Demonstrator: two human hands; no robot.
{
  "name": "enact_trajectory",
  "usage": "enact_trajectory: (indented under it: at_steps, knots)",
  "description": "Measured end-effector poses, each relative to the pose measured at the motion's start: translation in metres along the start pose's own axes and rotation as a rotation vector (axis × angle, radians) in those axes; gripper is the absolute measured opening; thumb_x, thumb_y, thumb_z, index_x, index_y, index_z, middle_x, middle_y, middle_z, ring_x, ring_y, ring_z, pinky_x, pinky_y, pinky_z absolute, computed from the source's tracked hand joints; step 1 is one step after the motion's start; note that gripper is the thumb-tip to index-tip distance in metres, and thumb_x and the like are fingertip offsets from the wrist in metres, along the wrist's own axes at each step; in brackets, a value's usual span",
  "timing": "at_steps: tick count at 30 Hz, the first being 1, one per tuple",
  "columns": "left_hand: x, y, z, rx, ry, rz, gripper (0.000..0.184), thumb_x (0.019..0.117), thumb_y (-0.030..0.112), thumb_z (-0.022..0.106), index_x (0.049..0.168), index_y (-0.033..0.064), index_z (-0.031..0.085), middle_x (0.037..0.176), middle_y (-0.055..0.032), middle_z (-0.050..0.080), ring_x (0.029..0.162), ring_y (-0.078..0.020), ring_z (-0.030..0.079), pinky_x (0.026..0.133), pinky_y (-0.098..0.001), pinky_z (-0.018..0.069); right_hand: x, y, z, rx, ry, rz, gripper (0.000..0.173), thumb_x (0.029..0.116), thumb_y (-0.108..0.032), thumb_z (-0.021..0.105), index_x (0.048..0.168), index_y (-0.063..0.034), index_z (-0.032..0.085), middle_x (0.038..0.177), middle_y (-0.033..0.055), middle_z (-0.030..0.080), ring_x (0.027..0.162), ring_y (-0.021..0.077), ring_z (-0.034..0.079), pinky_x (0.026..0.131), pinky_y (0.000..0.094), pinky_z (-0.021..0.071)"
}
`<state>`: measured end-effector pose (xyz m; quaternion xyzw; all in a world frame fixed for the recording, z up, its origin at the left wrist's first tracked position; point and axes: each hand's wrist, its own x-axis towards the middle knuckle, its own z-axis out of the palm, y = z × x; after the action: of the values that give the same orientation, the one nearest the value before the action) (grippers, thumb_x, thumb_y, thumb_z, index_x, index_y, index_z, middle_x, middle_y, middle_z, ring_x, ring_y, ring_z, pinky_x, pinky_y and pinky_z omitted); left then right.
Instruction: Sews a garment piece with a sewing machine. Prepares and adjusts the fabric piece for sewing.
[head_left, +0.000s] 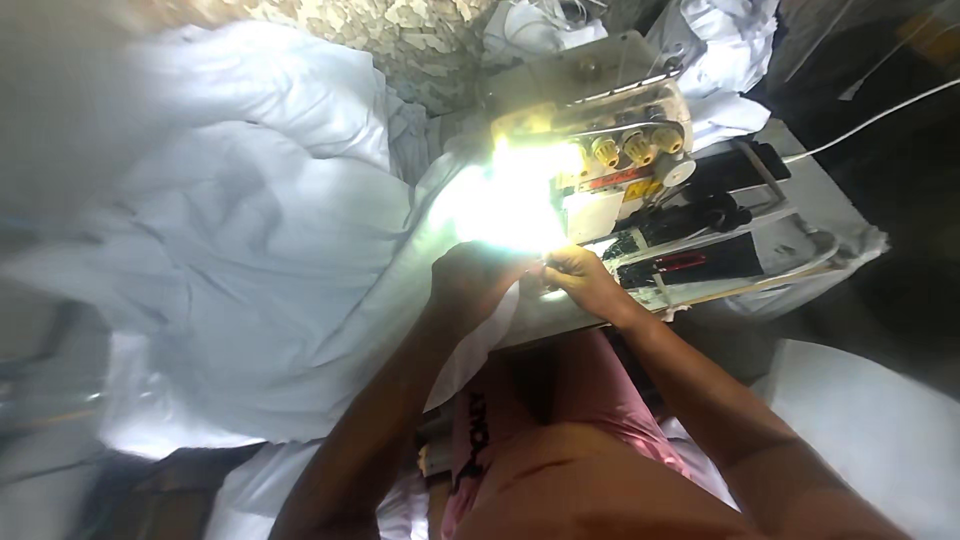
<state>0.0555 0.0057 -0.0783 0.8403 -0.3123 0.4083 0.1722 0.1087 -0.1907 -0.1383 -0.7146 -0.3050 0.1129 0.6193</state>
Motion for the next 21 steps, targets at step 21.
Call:
enact_trajectory:
  at_steps: [21]
  knots:
    - [-0.044,-0.022,0.038,-0.025,-0.100,-0.224,0.021,0.0977,0.015,0.066,0.084,0.0027,0.075,0.077,-0.0115,0.074,0.073,-0.0224,0.069,0.095,-0.0430,0.0457,0.005,0.022,0.017,-0.359,0.355,-0.342,0.011,0.0883,-0.002,0.069,0.094,0.0003,0.077,0.116,0.0243,0.068,0.094,0.0264,0.070,0.079,0.0383,0.0571]
